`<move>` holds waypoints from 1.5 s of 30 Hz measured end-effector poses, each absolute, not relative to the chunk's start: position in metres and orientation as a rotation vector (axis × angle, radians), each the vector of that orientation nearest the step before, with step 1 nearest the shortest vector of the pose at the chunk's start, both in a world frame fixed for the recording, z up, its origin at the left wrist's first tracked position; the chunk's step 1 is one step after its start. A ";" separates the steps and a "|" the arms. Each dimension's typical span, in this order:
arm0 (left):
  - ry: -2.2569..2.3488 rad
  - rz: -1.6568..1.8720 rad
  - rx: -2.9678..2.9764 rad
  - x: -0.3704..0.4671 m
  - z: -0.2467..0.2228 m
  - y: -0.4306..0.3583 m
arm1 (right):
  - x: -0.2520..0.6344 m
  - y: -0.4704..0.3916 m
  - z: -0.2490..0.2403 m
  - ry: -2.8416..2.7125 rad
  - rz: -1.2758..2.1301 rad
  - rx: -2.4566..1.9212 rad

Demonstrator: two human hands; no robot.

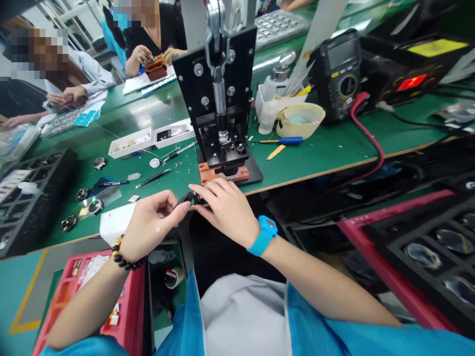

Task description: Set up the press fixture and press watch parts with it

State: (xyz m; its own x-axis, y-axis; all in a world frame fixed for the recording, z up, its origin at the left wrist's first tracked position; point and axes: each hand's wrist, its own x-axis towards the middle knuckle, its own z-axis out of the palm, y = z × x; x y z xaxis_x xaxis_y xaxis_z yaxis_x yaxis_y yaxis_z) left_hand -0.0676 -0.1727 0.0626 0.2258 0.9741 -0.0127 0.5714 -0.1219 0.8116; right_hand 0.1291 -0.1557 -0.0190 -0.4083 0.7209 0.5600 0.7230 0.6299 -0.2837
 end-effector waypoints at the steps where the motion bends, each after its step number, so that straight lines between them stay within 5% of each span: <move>1: 1.437 0.727 1.829 -0.067 0.060 -0.177 | 0.129 -0.155 -0.019 -2.188 0.008 -1.119; 10: 1.525 0.785 1.843 -0.090 0.047 -0.180 | 0.133 -0.156 -0.031 -2.027 0.087 -1.068; 18: 2.006 0.396 2.032 -0.126 0.024 -0.139 | 0.133 -0.150 -0.037 -1.967 0.116 -1.051; 25: 2.096 0.649 2.247 -0.120 0.009 -0.144 | 0.132 -0.151 -0.039 -1.935 0.145 -1.029; 30: 1.666 1.152 2.329 -0.095 0.007 -0.157 | 0.131 -0.149 -0.042 -1.925 0.151 -1.023; 37: 1.237 0.818 2.016 -0.067 0.004 -0.153 | 0.134 -0.149 -0.048 -1.922 0.167 -0.989; 45: 1.183 0.922 1.911 -0.063 -0.004 -0.149 | 0.139 -0.151 -0.054 -1.929 0.174 -0.921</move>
